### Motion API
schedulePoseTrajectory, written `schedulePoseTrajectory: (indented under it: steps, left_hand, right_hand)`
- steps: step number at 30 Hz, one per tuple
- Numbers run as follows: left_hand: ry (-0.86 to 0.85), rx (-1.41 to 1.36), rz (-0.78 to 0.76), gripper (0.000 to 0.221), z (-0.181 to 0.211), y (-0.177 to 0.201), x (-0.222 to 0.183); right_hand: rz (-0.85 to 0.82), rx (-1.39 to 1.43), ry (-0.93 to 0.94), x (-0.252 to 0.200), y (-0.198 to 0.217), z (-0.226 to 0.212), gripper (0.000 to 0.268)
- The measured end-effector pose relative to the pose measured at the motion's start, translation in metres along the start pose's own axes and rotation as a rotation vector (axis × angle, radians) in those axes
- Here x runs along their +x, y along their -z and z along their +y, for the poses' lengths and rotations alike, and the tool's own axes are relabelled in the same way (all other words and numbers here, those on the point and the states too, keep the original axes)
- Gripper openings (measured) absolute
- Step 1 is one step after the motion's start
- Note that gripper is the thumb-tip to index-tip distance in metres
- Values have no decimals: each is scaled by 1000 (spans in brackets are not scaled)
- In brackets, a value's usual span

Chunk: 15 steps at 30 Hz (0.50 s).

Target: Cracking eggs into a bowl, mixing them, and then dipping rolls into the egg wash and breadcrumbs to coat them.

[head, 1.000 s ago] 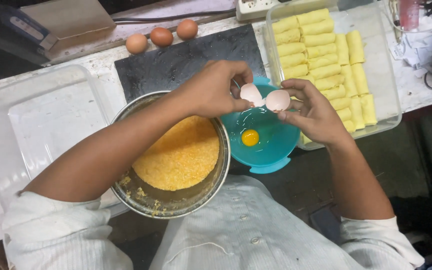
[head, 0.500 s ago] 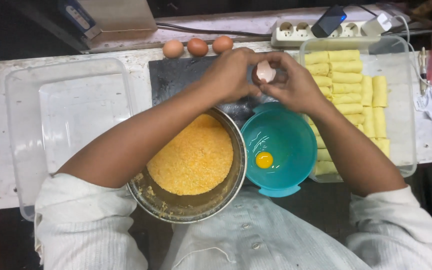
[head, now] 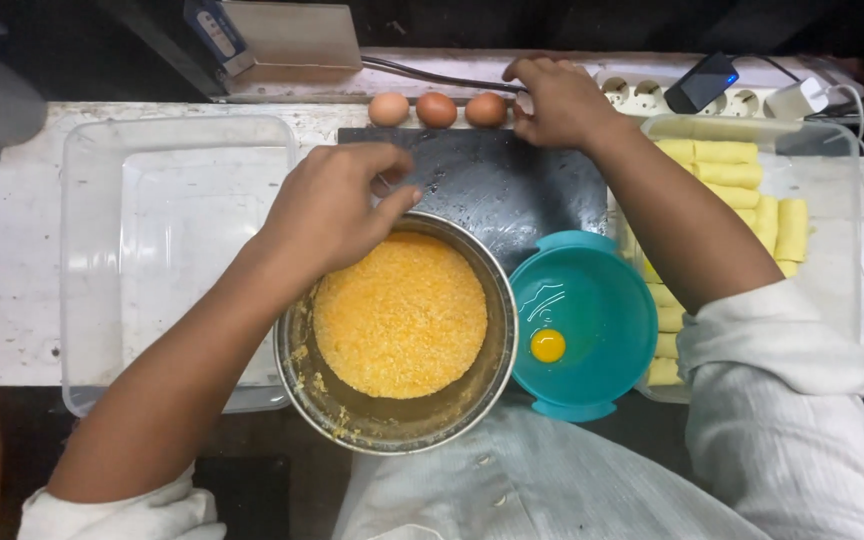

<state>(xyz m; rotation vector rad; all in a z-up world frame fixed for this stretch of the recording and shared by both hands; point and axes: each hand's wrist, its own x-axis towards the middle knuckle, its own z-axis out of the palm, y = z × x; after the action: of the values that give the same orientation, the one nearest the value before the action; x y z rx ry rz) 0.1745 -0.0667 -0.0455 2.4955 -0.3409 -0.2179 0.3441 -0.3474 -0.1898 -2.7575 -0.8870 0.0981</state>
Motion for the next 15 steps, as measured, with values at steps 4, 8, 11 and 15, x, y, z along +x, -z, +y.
schedulePoseTrajectory:
  steps: [4, 8, 11, 15]
  left_hand:
    - [-46, 3, 45, 27, -9, -2, -20]
    - [-60, 36, 25, 31, -4, -1, -32]
    - [-64, 41, 20, 32, -5, -2, -31]
    - [-47, 44, -7, 33, -8, -8, -29]
  right_hand:
    - [-170, -115, 38, 27, -22, -11, 64]
    - [-173, -107, 51, 37, -34, -3, 55]
    - [-65, -64, 51, 30, -31, -4, 51]
    - [151, 51, 48, 14, -29, -15, 48]
